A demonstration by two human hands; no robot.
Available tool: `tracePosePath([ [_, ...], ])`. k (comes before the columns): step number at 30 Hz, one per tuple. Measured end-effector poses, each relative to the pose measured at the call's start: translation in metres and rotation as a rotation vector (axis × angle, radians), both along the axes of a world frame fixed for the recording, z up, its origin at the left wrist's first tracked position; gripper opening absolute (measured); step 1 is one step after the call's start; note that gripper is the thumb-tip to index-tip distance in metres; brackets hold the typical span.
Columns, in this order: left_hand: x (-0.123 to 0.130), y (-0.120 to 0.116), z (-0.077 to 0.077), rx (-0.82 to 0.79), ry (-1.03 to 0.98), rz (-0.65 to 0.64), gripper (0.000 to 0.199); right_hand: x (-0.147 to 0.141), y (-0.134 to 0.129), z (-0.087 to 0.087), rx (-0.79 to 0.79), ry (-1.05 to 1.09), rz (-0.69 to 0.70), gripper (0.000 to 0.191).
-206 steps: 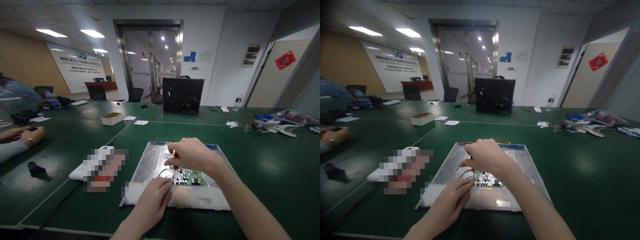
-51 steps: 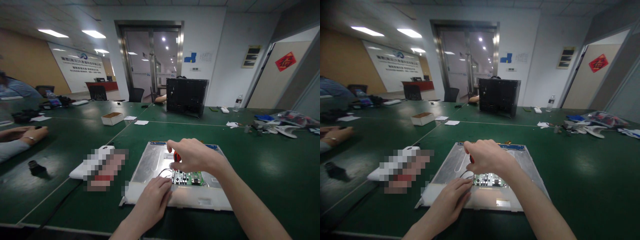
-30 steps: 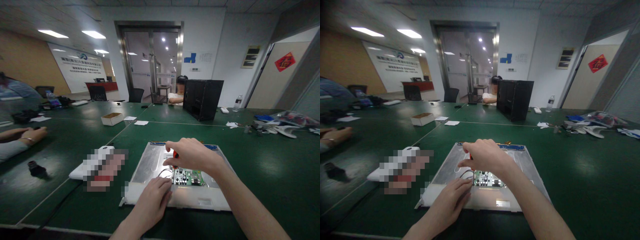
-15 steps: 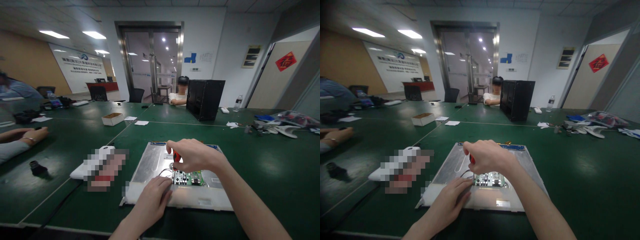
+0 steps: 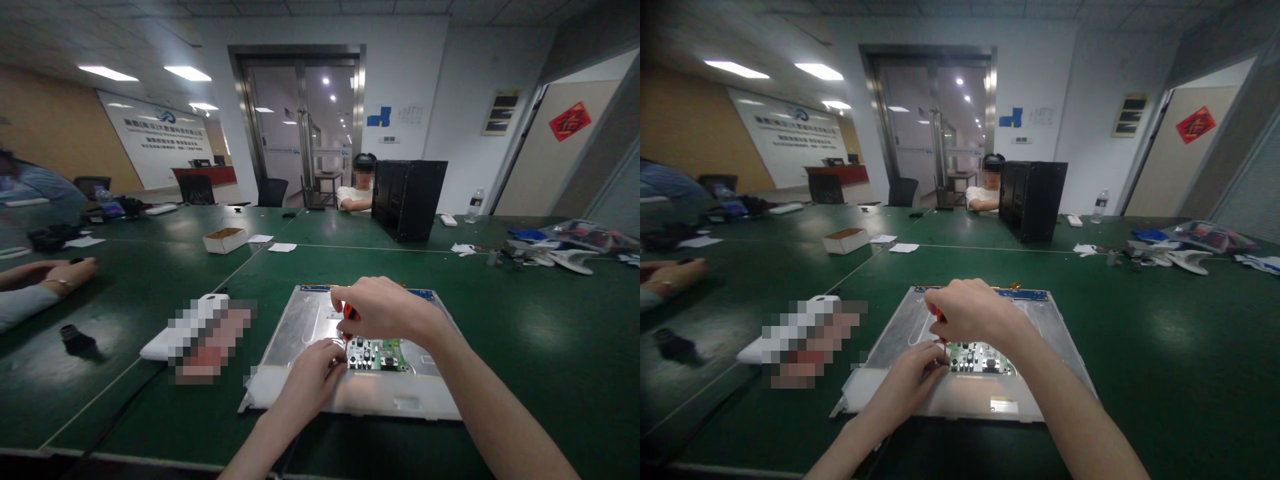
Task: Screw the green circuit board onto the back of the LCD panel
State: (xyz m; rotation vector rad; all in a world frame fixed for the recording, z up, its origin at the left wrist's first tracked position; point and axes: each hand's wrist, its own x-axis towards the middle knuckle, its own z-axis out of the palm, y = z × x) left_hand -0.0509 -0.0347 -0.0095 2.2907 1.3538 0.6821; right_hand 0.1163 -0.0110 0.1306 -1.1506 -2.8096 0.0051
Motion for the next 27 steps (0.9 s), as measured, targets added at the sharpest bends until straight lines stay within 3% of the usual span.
tracePosePath([
  [8, -0.0007, 0.0027, -0.0071, 0.031, -0.047, -0.011, 0.011, 0.001, 0.0014, -0.0014, 0.003, 0.008, 0.0, 0.024],
  [16, -0.0001, 0.0004, -0.0016, 0.01, -0.044, -0.006, 0.011, 0.0006, -0.0018, 0.002, -0.037, -0.016, -0.007, 0.029],
  [22, 0.0008, -0.0019, 0.0001, 0.022, -0.028, 0.008, 0.012, -0.0024, -0.0024, 0.0011, 0.043, 0.002, -0.018, 0.021],
  [27, 0.0009, -0.0024, 0.0, 0.022, -0.049, 0.008, 0.013, -0.0026, -0.0008, -0.0006, 0.036, 0.015, -0.003, 0.027],
])
